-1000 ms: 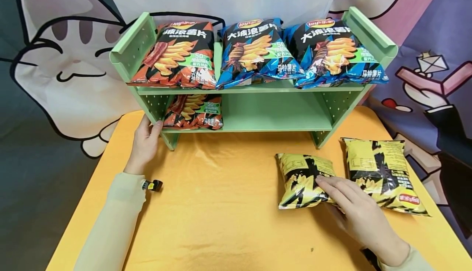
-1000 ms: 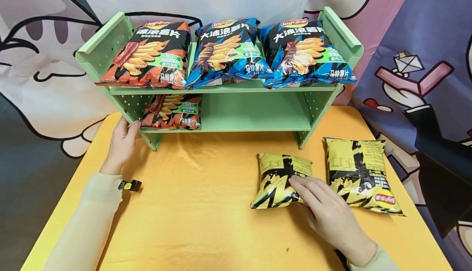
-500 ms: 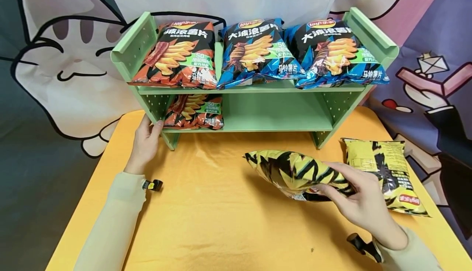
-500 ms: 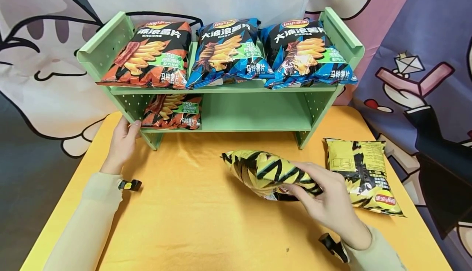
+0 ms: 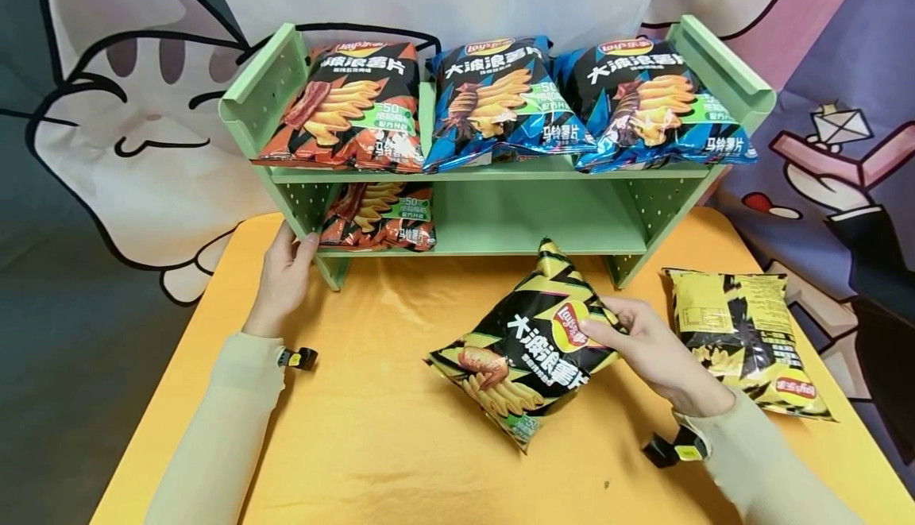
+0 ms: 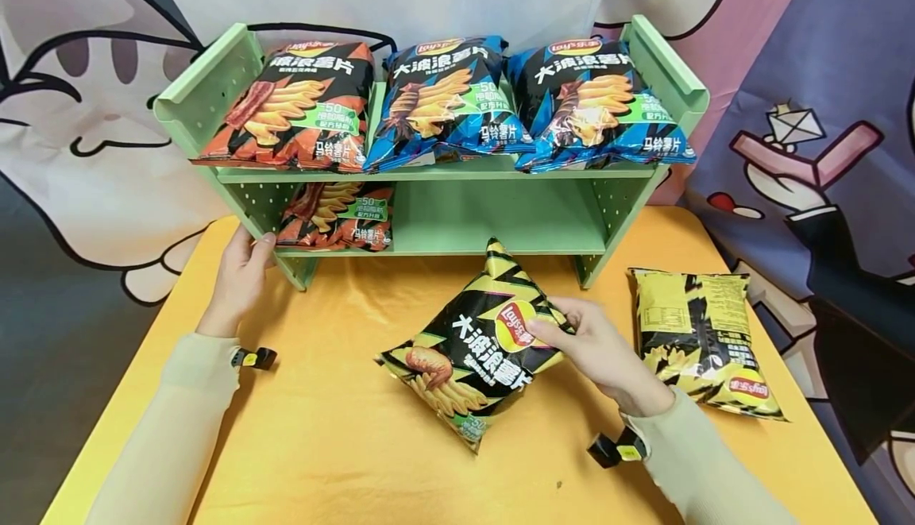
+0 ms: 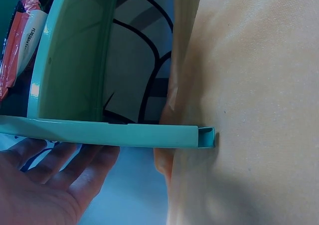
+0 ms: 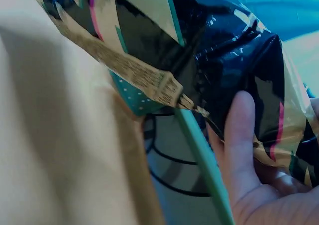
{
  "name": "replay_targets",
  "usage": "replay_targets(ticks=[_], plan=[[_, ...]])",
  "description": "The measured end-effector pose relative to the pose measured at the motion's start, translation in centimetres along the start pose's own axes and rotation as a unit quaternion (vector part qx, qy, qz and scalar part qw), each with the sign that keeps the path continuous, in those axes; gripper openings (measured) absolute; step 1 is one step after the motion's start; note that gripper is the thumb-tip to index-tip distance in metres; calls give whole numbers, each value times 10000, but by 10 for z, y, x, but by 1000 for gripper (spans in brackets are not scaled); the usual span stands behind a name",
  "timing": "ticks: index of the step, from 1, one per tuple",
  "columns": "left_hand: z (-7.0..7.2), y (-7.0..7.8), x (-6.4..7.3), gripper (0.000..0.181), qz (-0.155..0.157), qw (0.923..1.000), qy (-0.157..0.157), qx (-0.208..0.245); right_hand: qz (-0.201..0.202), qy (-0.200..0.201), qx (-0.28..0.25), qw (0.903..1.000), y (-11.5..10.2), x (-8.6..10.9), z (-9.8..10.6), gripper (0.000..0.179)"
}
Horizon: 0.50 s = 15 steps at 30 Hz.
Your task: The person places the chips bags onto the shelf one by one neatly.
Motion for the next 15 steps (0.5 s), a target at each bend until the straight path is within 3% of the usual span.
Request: replay_targets(ticks=[4,7,12,15], plan=[[0,3,0,47,37,10000,-26,-27,-643,-681,-1168,9887,27,-15,-6,25],[-5,-14,-3,47,40,9999,-11,-97,-1224,-876,-1592,9757,47,-23,-10,20],[-6,-18,-3,49,10,10000,-11,-74,-1923,-1203,-1615,9605,69,-37,-17,27],[-5,-16,-3,50,-9,10000,-6,-46,-2161,-1329,-1214,9596,78,-46,-19,38]])
Point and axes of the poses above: each hand's wrist, its own x-axis away from the middle knuckle, its own z-axis out of the back of the hand, y = z × x, the point moved 8 cm from there along -x, towards the middle knuckle, and after that the axes turned 14 degrees about -x, right-handed, at the moved point
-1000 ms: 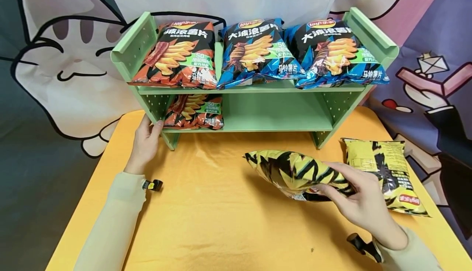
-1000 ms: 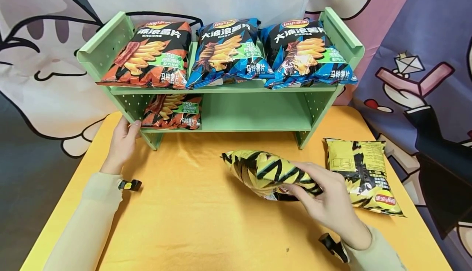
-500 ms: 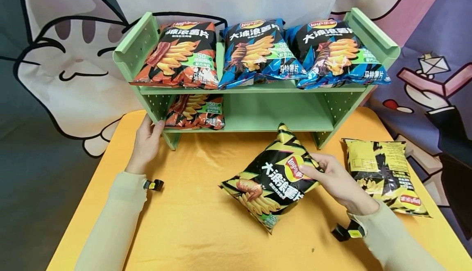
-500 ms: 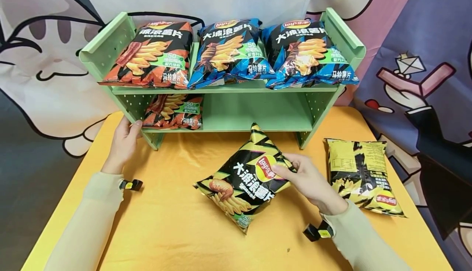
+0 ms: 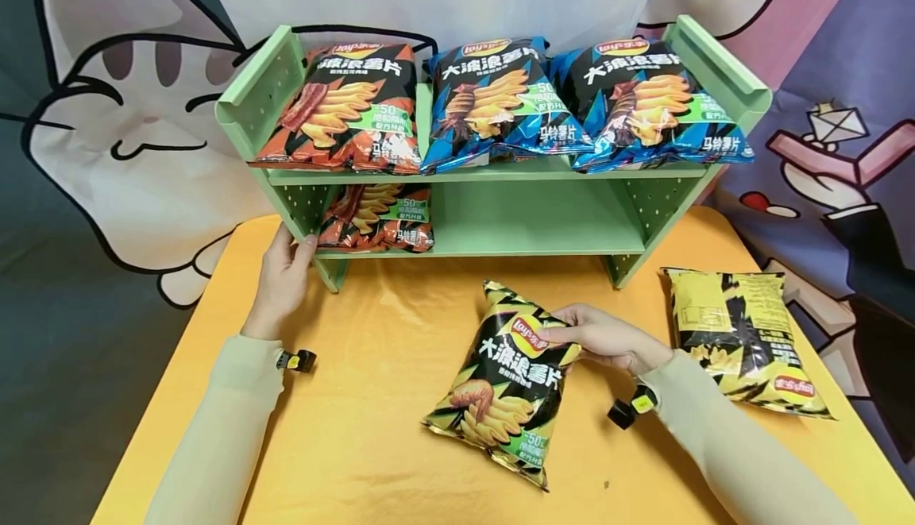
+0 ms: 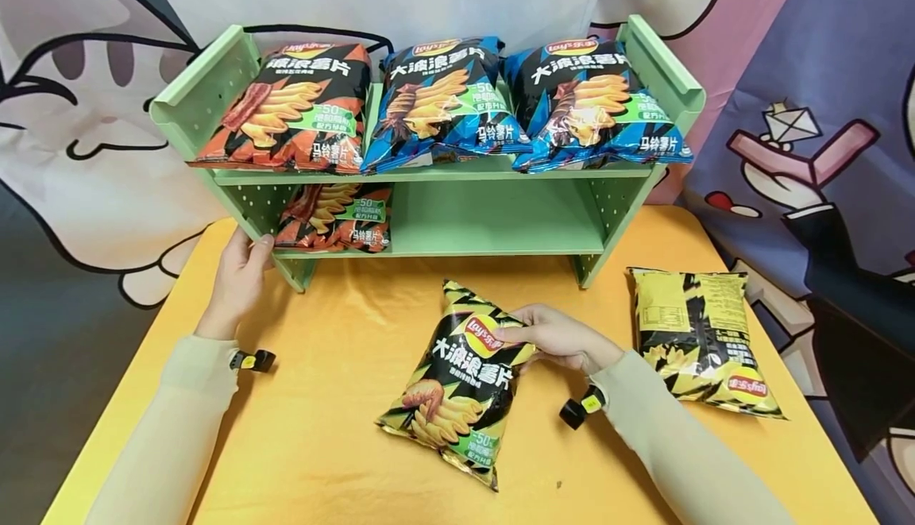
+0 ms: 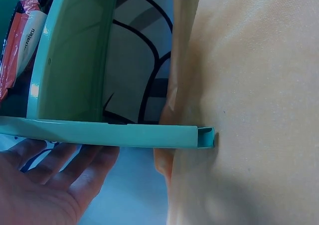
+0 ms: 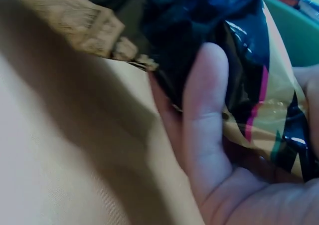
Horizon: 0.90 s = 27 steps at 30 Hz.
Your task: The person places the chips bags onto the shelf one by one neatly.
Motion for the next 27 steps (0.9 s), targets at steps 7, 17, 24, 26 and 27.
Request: replay_targets(ticks=[7,17,24,26,27], plan=[[0,-1,0,50,31,10000,-18,-23,-321,542,738,9953,1,-26,14,48],[-1,-1,-1,49,3,10000,-9,-5,142,1988,1289,9714,-7,-37,29,66],[1,-1,0,48,18,10000,50,-39,770,2495,1406,9550,-15,-23,29,58],[1,-1,1,48,21,10000,63,-38,844,2598,1460,9508,-15,-16,29,62],[0,-1,0,48,24,10000,62,-31,855,2649,1492,9488,-15,-12,29,64]])
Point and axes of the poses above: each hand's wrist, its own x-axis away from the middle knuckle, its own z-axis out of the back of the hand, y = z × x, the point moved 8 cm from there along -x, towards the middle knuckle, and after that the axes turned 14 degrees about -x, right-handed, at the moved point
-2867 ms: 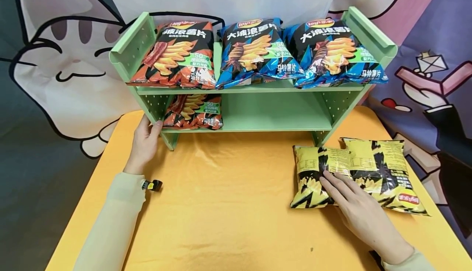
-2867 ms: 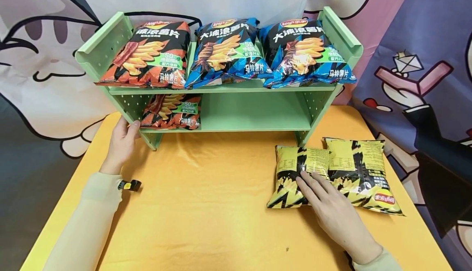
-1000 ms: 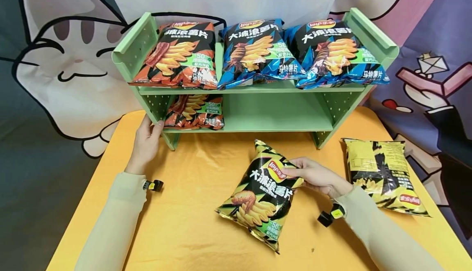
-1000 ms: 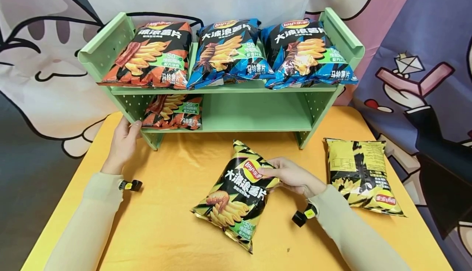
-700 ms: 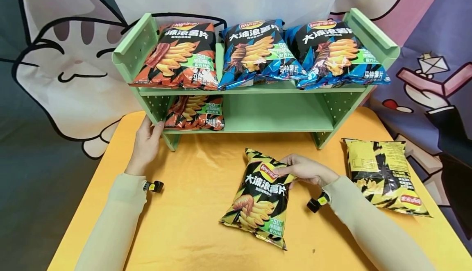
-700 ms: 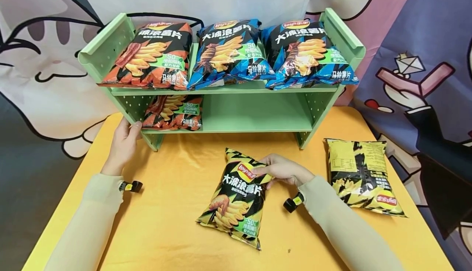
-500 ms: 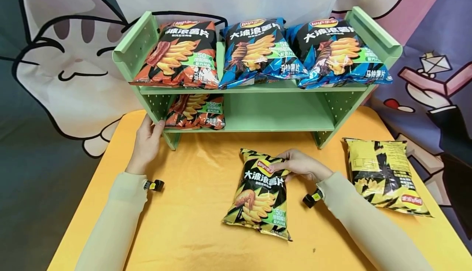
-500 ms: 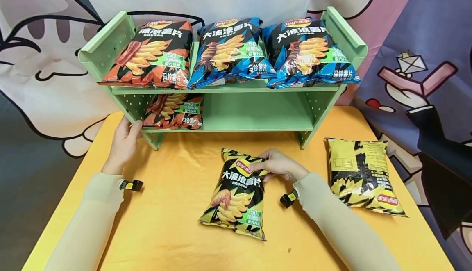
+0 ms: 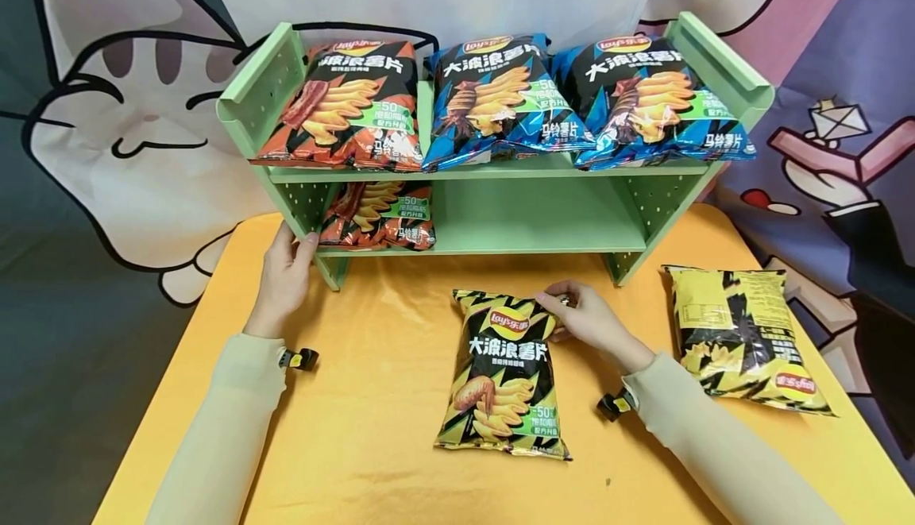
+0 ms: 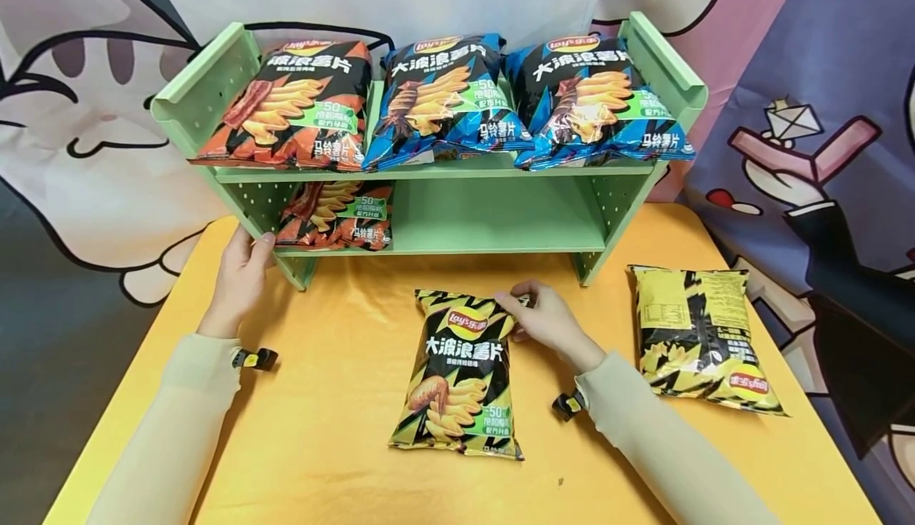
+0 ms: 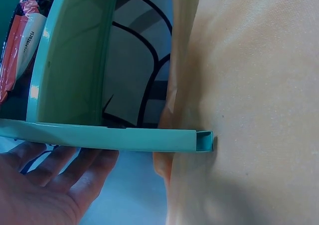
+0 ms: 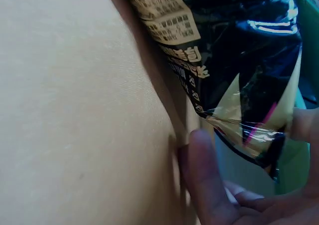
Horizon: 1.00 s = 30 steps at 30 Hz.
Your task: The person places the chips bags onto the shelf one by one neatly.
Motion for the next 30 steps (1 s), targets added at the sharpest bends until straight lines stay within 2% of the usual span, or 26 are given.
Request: replay_targets(ticks=[6,10,13,15,19,21,26,30], plan=[[-3,-3,-1,49,39,10000,-52,10,-95,-38,348,9993,2,29,1,66],[-2,-2,-1,49,42,10000,-61,54,-184,-185,1115,9934,5,53,-11,72],[-1,0,0,49,37,10000,-54,52,-81,-149,1991,9798,3,69,-23,78],[-1,0,0,49,42,10000,-51,24,96,-46,2564,9665,0,77,-31,84],[0,-1,1,48,48,10000,-26,-41,280,99,3217,9464,-2,85,-49,105],[0,-1,1,48,30,10000,-15,-47,337,198,3408,9393,-2,86,-55,116],[-1,0,2,49,30,10000,-32,-51,421,302,3434,9378,-3,84,-64,126],[-1,0,1,48,40,10000,-36,-75,420,228,3176,9470,-5,82,-68,127]])
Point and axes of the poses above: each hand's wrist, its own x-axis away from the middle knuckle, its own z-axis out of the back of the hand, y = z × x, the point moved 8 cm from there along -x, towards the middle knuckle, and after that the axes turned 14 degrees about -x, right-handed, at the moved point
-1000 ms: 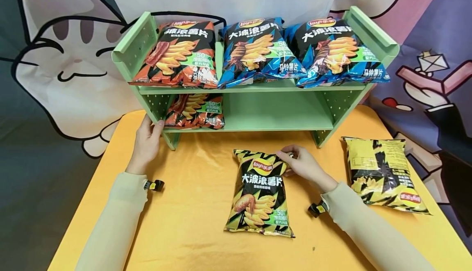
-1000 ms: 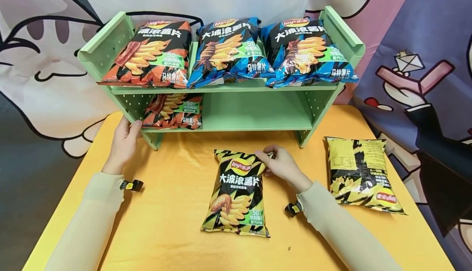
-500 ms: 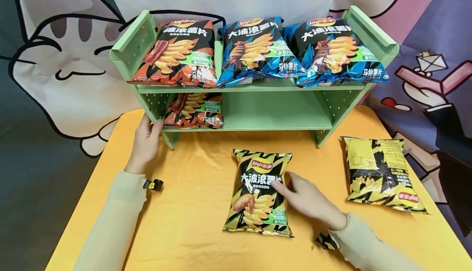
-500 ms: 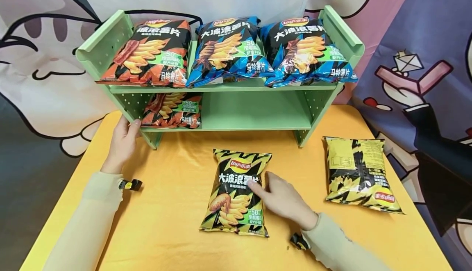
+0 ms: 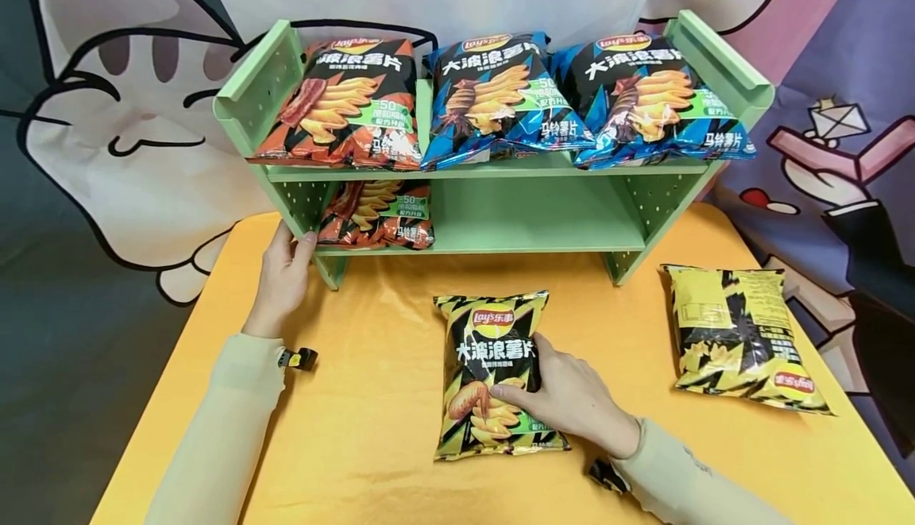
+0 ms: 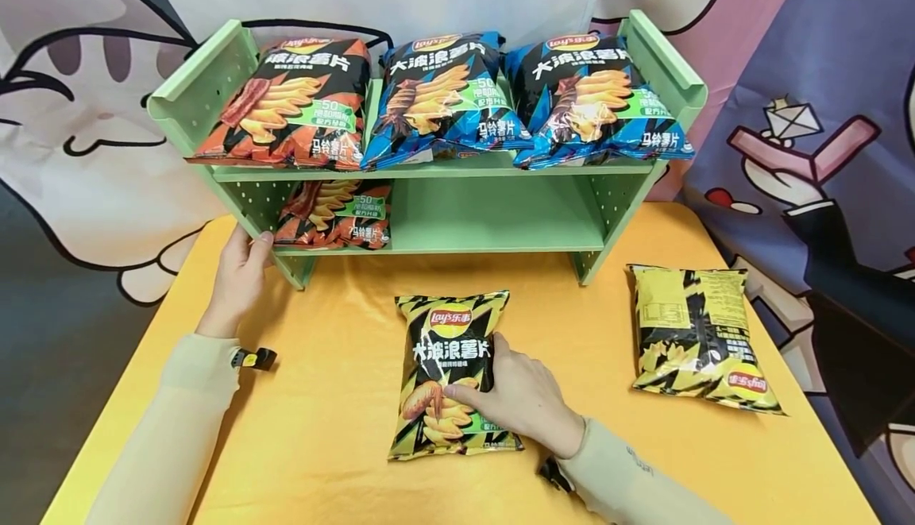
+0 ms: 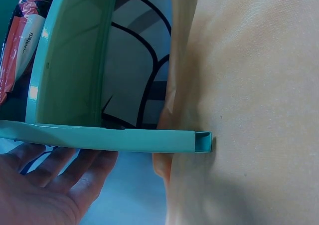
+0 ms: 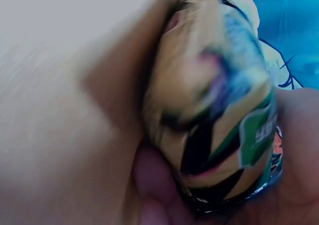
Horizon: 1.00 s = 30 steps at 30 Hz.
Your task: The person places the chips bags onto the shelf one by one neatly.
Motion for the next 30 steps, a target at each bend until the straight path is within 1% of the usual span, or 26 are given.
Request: replay_targets(ticks=[5,9,15,24,27,30], plan=[[0,1,-1,48,-23,10000,8,21,204,18,-442,9988,-2,1,-3,116],[0,1,-1,49,-51,10000,12,20,437,129,-583,9973,-3,2,-4,103],[0,2,-1,48,-23,10000,47,77,766,319,-667,9943,-9,1,0,93],[0,2,0,48,26,10000,26,-20,1008,410,-996,9891,-12,0,7,72],[0,2,0,48,25,10000,25,-19,1080,469,-1115,9868,-12,1,11,68],[0,2,1,49,23,10000,6,-7,1114,528,-1196,9851,-11,3,15,67]])
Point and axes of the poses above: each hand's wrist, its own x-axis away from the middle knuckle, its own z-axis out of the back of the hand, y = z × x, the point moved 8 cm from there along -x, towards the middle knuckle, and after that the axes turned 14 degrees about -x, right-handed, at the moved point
